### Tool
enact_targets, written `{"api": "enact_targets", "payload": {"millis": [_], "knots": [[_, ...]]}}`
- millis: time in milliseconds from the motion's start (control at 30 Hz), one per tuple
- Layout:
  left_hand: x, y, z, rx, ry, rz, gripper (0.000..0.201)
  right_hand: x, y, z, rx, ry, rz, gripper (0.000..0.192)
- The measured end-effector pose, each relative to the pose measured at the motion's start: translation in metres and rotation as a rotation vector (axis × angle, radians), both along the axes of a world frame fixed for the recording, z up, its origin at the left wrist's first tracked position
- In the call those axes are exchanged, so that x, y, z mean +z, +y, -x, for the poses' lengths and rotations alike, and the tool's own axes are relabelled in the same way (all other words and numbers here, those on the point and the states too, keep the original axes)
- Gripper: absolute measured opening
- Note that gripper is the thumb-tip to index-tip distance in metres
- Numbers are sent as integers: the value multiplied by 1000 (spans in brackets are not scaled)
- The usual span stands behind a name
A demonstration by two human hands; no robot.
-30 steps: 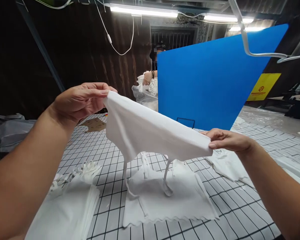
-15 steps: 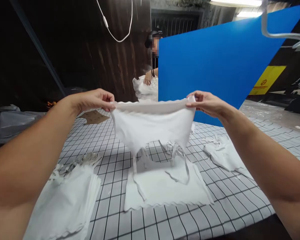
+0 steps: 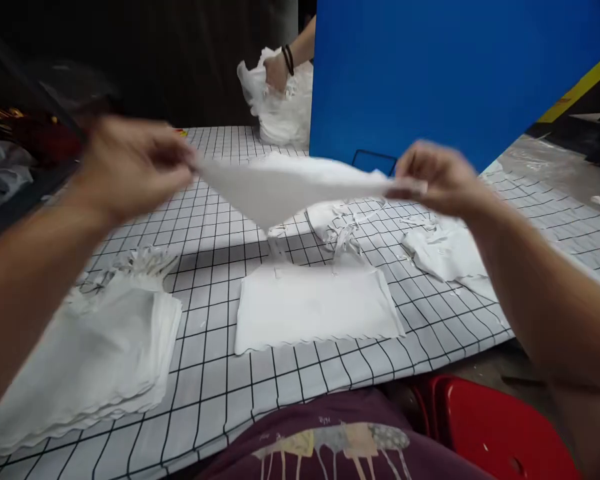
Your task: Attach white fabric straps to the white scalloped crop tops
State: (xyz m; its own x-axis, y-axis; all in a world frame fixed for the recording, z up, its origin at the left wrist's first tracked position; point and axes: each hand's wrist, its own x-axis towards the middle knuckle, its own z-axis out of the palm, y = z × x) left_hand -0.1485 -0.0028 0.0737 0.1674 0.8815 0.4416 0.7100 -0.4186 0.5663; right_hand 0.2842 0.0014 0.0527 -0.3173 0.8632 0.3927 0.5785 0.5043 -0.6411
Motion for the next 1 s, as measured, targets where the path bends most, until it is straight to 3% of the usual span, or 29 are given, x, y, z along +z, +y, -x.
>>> {"api": "enact_targets", "payload": {"millis": [33,100,167,200,267,467,600,667,767,833,1000], "knots": [[-32,-18,-4,-12,51,-39,23,-33,-14,-5,80,-85,87,17],[-88,-49,-12,-123,90,114,18,-90,-39,-12,197,-163,242,7],[-125,-71,-17,-164,110,186,14,-126,-58,-15,228,-203,279,6],[-134,-77,-18,-166,110,196,13,-137,-65,-16,230,-201,266,7],[-138,-86,-18,-162,100,171,13,-144,-75,-17,223,-179,223,7],[-114,-110,-20,-234,54,78,21,-129,-103,-34,174,-208,131,6],[-128,-133,-18,-357,35,188,31,-125,-130,-44,215,-354,262,11],[-138,-138,-16,-285,-13,267,29,-126,-140,-42,151,-343,266,15],[-148,-134,-16,5,-98,385,13,-136,-146,-28,-85,-234,168,20],[-153,-126,-18,163,-146,470,15,-145,-146,-16,-261,-218,180,28],[-161,-103,-30,243,-204,551,28,-162,-143,5,-533,-301,358,42]]}}
